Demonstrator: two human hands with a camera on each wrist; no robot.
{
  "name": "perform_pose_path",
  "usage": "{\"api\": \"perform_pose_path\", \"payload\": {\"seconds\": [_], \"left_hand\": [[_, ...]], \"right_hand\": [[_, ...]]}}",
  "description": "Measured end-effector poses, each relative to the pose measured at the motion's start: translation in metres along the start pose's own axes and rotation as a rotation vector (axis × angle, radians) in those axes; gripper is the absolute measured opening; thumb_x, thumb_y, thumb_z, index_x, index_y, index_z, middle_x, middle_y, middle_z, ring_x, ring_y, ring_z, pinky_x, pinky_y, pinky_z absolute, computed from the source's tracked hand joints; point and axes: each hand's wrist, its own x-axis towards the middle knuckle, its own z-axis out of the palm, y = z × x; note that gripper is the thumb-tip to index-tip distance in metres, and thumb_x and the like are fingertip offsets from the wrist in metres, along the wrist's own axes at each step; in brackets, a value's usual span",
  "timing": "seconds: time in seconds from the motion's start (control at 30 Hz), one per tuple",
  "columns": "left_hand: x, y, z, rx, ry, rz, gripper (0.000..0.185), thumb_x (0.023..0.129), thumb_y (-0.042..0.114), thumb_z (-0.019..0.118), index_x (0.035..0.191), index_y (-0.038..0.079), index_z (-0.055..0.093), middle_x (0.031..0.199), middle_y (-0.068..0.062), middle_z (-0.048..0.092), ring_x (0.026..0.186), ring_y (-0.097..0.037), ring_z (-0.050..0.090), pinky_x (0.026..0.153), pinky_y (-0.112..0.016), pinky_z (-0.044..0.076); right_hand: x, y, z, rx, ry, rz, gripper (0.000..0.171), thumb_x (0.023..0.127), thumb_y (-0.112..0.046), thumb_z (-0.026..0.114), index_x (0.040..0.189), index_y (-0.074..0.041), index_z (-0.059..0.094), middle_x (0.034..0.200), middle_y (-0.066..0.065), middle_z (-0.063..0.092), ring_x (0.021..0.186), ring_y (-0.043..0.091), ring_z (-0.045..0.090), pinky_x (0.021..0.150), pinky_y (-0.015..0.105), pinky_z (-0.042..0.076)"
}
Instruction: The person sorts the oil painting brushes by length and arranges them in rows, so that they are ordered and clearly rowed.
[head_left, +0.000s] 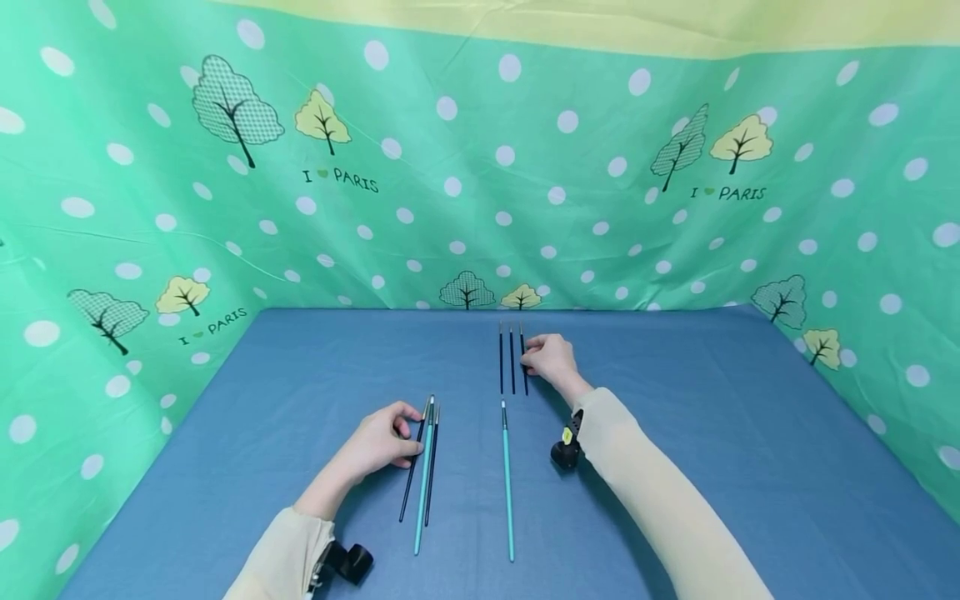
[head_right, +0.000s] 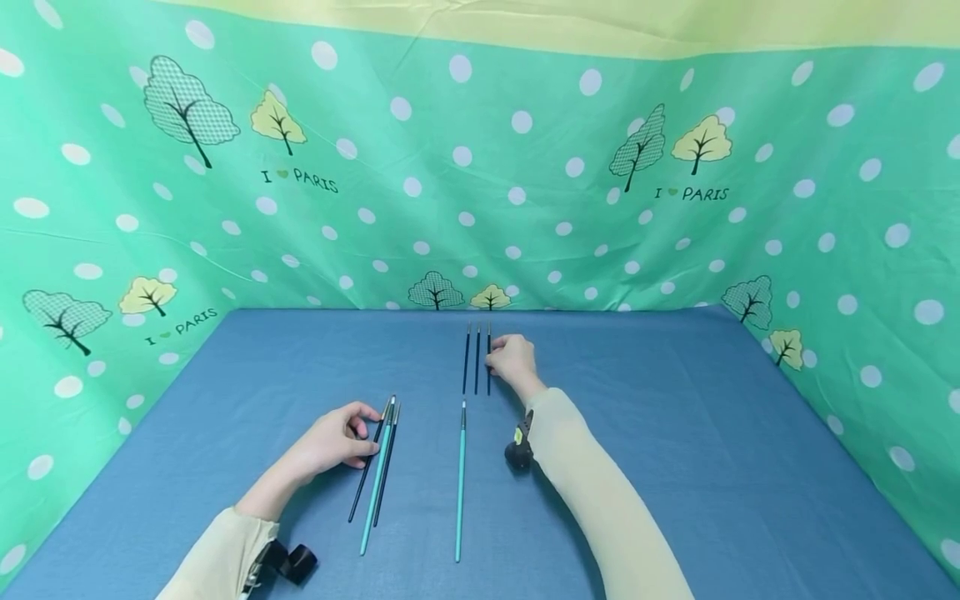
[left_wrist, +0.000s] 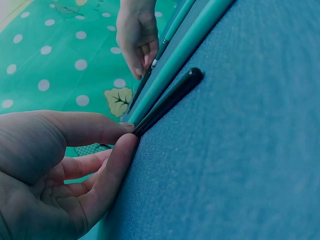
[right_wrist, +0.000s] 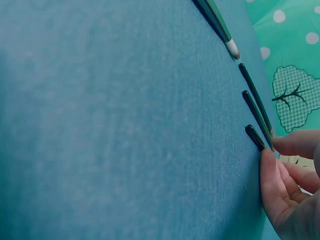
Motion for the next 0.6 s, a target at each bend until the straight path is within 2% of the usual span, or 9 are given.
{"api": "perform_pose_path", "payload": {"seconds": [0.2, 0.33, 0.6], "left_hand": [[0.0, 0.0, 0.0, -0.009, -0.01, -0.004, 0.037, 0.067, 0.001, 0.068, 0.1, 0.007, 0.053, 0.073, -0.01, 0.044, 0.049, -0.019, 0.052, 0.045, -0.029, 0.052], [0.001, 0.0, -0.001, -0.015, -0.015, 0.003, 0.037, 0.067, 0.001, 0.068, 0.1, 0.008, 0.053, 0.073, -0.01, 0.044, 0.049, -0.019, 0.052, 0.046, -0.029, 0.052], [0.003, -0.002, -0.001, -0.017, -0.014, 0.001, 0.037, 0.067, 0.002, 0.068, 0.1, 0.008, 0.053, 0.073, -0.01, 0.045, 0.05, -0.019, 0.052, 0.045, -0.028, 0.051]], "right_hand": [[-0.011, -0.003, -0.002, -0.066, 0.025, -0.054, 0.037, 0.075, -0.013, 0.063, 0.111, -0.004, 0.055, 0.085, 0.006, 0.06, 0.062, 0.015, 0.06, 0.055, 0.026, 0.053], [-0.021, -0.008, -0.001, -0.082, 0.011, -0.065, 0.036, 0.074, -0.018, 0.065, 0.107, -0.008, 0.057, 0.08, 0.003, 0.061, 0.059, 0.013, 0.059, 0.053, 0.026, 0.051], [-0.045, -0.017, 0.013, -0.002, -0.082, -0.09, 0.037, 0.072, -0.021, 0.067, 0.107, -0.01, 0.058, 0.079, 0.001, 0.061, 0.062, 0.017, 0.06, 0.056, 0.03, 0.052]]}}
